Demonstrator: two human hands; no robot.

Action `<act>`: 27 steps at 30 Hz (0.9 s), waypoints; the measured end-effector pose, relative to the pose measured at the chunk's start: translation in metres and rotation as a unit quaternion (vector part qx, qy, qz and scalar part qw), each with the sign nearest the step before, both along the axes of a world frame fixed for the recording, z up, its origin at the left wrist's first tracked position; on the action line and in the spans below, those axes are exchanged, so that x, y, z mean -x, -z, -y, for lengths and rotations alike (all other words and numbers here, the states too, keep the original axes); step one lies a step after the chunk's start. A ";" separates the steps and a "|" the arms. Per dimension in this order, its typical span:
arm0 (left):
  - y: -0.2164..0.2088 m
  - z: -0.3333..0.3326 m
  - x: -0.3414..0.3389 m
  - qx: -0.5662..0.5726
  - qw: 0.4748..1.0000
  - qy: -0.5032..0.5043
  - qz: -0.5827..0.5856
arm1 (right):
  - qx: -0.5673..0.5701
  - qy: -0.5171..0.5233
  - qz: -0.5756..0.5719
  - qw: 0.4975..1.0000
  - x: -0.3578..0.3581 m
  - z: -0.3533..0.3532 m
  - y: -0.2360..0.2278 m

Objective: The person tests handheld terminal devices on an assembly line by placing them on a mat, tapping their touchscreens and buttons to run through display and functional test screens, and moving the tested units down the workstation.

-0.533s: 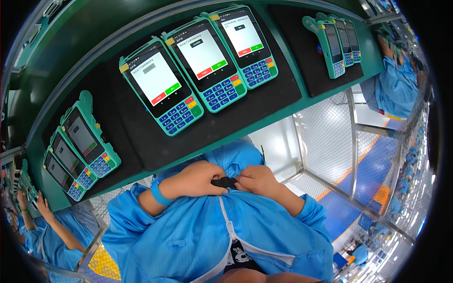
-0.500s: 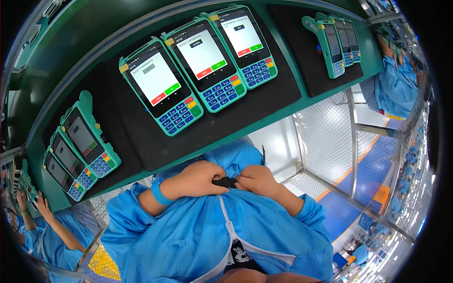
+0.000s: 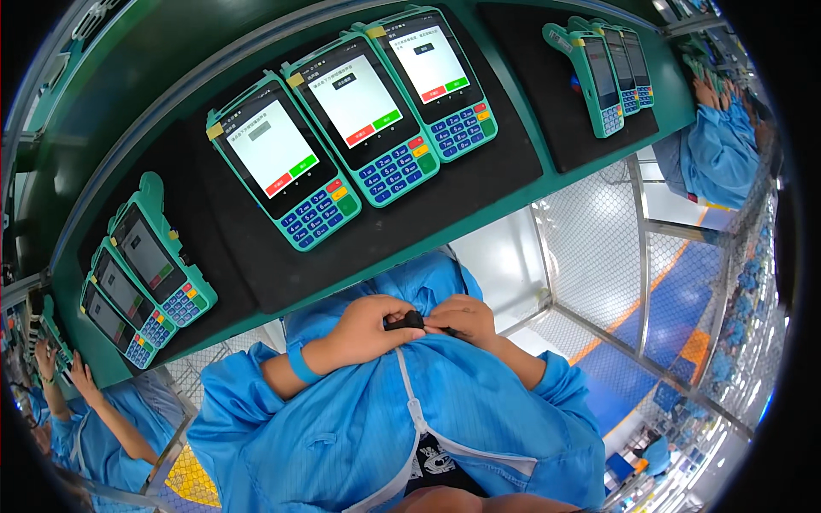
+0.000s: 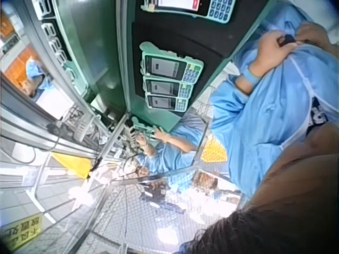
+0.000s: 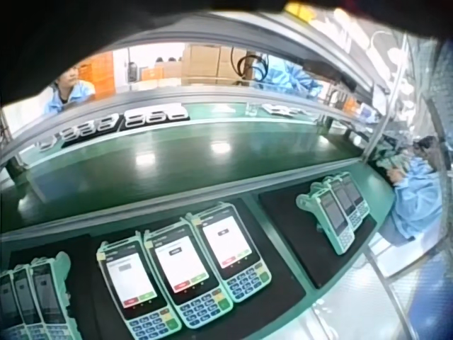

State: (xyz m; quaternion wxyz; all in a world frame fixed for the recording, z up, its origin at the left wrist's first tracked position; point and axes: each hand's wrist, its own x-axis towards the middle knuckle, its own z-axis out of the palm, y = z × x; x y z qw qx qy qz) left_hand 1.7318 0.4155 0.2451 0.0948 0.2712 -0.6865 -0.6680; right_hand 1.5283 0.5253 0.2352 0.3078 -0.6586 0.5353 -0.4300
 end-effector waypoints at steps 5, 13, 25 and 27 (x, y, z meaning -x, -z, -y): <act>0.000 0.003 0.003 -0.027 0.999 -0.010 0.017 | -0.004 -0.017 -0.021 1.000 0.015 0.010 -0.010; -0.009 0.013 0.025 0.002 1.000 -0.004 0.005 | -0.041 0.029 -0.033 0.998 0.021 0.009 -0.014; -0.002 0.007 0.056 0.032 0.999 0.016 0.003 | -0.286 0.017 0.216 0.934 0.048 -0.007 -0.003; -0.003 0.009 0.063 0.012 0.999 0.033 0.014 | -0.288 0.012 0.232 0.929 0.053 -0.007 -0.005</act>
